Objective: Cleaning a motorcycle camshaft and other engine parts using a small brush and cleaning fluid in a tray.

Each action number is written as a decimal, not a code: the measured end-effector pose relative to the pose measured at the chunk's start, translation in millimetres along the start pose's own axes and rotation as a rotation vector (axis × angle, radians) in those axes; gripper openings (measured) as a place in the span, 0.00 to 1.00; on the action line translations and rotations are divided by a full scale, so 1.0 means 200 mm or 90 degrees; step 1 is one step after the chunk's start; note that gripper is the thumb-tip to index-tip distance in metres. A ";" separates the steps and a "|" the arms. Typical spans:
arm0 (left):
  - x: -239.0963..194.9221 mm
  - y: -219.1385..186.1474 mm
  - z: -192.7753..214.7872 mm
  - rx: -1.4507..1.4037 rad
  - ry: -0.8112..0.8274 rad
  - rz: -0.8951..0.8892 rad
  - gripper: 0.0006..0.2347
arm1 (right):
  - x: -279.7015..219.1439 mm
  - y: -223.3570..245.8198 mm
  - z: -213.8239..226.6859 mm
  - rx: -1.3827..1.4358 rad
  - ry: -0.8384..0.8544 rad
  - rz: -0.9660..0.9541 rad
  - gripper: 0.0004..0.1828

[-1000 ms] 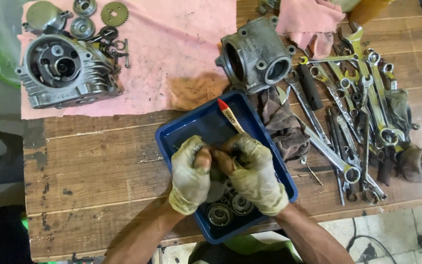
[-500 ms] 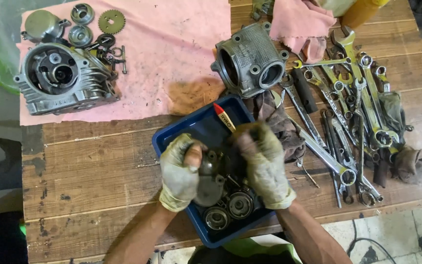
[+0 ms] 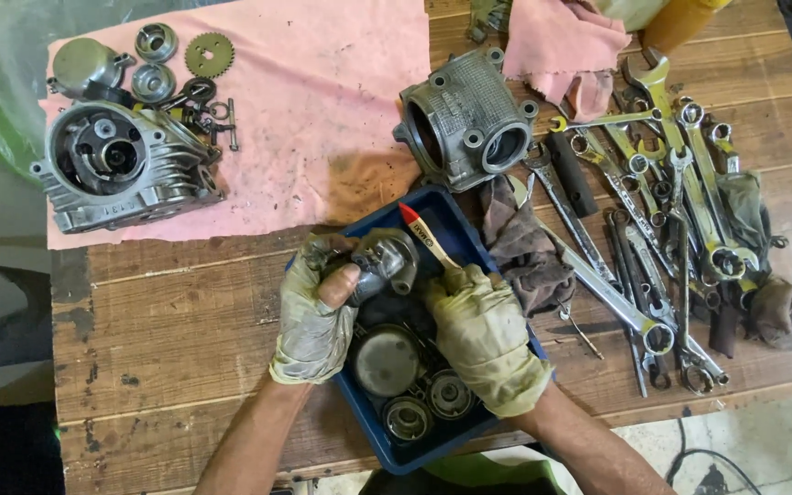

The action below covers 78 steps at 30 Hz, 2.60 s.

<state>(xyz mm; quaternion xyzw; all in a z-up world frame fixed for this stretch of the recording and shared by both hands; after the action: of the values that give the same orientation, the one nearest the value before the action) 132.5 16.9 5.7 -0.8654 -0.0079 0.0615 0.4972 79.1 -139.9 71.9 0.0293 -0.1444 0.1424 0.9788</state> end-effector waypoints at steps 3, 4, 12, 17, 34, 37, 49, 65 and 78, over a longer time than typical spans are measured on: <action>0.02 -0.02 0.01 0.030 -0.003 -0.027 0.16 | -0.16 -0.14 -0.22 0.106 0.043 -0.066 0.12; 0.02 -0.02 0.02 0.030 -0.003 -0.028 0.16 | -0.11 -0.15 -0.15 0.107 0.042 -0.064 0.12; -0.02 0.12 0.08 0.018 -0.022 -0.004 0.11 | 0.01 -0.19 -0.05 0.682 -0.045 -0.252 0.06; -0.07 0.17 0.16 0.133 -0.041 -0.047 0.08 | 0.00 -0.11 -0.07 0.772 -0.053 -0.364 0.04; -0.21 -0.07 -0.03 0.133 -0.013 -0.133 0.13 | -0.12 -0.14 -0.16 0.842 -0.007 -0.410 0.05; -0.26 -0.18 -0.16 0.283 0.080 -0.224 0.13 | -0.08 -0.19 -0.09 0.761 -0.016 -0.402 0.07; -0.36 -0.27 -0.32 0.362 0.372 -0.461 0.06 | -0.14 -0.03 -0.19 1.215 0.207 -0.455 0.30; -0.40 -0.20 -0.27 0.368 0.351 -0.600 0.06 | -0.17 -0.04 -0.36 1.344 0.070 -0.537 0.06; -0.32 -0.17 -0.22 0.391 0.367 -0.518 0.09 | -0.10 -0.02 -0.20 0.904 0.265 -0.470 0.24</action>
<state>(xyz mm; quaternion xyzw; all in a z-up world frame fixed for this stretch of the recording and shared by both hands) 75.8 -7.7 63.6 -0.5906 -0.1856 -0.3729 0.6911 72.8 -144.3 28.4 0.6596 0.1829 -0.1284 0.7177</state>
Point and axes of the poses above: each hand's wrist, its own x-axis towards the middle knuckle, its own z-axis out of the back of the hand, y = z × x, the point moved 10 cm from there along x, towards the middle knuckle, and after that the axes turned 9 degrees about -x, right-handed, at the moved point
